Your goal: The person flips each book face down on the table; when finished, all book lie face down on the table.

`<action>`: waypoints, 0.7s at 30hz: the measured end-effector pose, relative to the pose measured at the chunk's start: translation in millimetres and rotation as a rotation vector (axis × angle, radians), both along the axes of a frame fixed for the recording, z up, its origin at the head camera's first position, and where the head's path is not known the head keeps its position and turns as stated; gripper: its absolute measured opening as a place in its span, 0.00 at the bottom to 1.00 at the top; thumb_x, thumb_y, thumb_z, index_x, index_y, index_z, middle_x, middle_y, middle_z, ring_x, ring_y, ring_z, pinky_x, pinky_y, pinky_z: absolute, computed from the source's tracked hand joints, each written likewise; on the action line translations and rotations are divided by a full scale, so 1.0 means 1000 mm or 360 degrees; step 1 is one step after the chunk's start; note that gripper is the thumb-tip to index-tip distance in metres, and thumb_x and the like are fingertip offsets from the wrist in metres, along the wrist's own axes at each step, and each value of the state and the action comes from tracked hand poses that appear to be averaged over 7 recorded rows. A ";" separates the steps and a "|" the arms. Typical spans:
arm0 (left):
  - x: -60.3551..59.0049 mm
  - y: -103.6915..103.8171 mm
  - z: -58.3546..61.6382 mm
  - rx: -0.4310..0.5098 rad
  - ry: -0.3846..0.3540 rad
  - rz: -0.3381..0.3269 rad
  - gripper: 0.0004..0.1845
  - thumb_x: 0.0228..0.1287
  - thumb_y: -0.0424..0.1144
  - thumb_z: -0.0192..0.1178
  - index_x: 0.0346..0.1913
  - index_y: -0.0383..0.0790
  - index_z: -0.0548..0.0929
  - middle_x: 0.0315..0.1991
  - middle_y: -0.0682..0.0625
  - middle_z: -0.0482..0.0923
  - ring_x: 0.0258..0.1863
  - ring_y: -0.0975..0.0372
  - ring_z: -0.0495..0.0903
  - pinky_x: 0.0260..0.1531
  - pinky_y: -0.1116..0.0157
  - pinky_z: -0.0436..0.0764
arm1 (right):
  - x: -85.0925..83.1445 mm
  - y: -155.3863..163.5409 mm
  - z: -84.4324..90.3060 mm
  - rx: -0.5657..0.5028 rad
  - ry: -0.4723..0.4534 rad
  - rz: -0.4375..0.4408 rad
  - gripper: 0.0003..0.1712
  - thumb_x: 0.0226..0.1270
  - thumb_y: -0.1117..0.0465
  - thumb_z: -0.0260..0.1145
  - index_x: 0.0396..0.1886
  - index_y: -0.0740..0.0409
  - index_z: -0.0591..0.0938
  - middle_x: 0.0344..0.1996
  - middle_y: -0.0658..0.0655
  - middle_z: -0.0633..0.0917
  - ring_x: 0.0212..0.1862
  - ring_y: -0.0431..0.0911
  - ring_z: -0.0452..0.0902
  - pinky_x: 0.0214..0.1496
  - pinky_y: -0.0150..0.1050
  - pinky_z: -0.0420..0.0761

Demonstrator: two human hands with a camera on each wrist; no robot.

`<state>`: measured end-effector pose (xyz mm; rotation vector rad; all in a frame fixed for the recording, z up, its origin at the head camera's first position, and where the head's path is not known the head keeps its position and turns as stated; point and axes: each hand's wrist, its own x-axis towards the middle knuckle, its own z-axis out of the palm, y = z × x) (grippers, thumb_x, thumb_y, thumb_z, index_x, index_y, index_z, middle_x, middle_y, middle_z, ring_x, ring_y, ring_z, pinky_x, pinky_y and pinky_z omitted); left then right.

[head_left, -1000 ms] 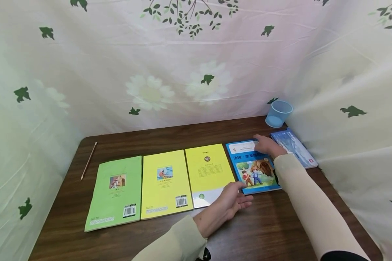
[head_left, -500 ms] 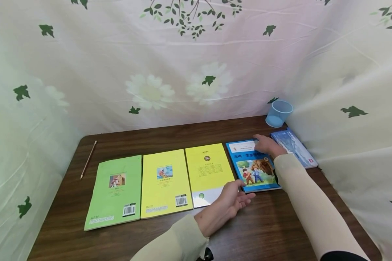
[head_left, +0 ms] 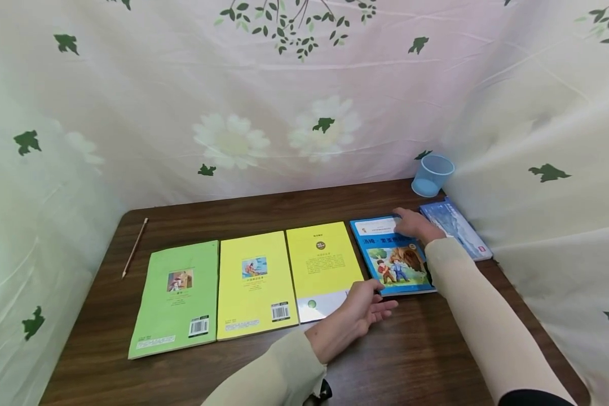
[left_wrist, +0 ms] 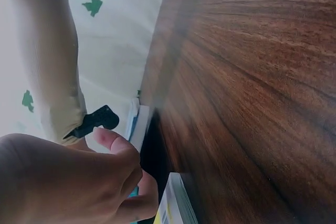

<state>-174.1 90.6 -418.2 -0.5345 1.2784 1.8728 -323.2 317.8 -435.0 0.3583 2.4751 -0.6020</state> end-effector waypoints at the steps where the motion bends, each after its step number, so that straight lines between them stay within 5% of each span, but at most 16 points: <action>1: -0.001 0.001 -0.001 -0.0014 0.0001 -0.0009 0.25 0.65 0.35 0.57 0.64 0.35 0.68 0.49 0.36 0.72 0.34 0.58 0.87 0.27 0.67 0.82 | 0.000 0.000 0.000 0.0000 0.0001 -0.0001 0.39 0.76 0.60 0.54 0.80 0.61 0.49 0.77 0.75 0.52 0.75 0.73 0.50 0.73 0.70 0.57; 10: -0.007 0.014 -0.006 -0.0146 0.0223 -0.0120 0.16 0.70 0.39 0.56 0.57 0.40 0.76 0.49 0.44 0.79 0.25 0.65 0.83 0.20 0.71 0.75 | 0.000 0.005 0.000 -0.0025 0.0015 -0.0003 0.39 0.77 0.59 0.55 0.80 0.61 0.50 0.76 0.75 0.55 0.71 0.72 0.57 0.70 0.69 0.65; 21: -0.006 0.032 -0.014 -0.0380 0.0390 -0.0011 0.12 0.66 0.35 0.62 0.49 0.41 0.72 0.37 0.48 0.82 0.24 0.64 0.83 0.16 0.72 0.71 | 0.000 0.015 -0.002 0.0034 0.0100 0.0141 0.38 0.75 0.58 0.55 0.79 0.61 0.53 0.75 0.75 0.57 0.73 0.72 0.54 0.72 0.70 0.59</action>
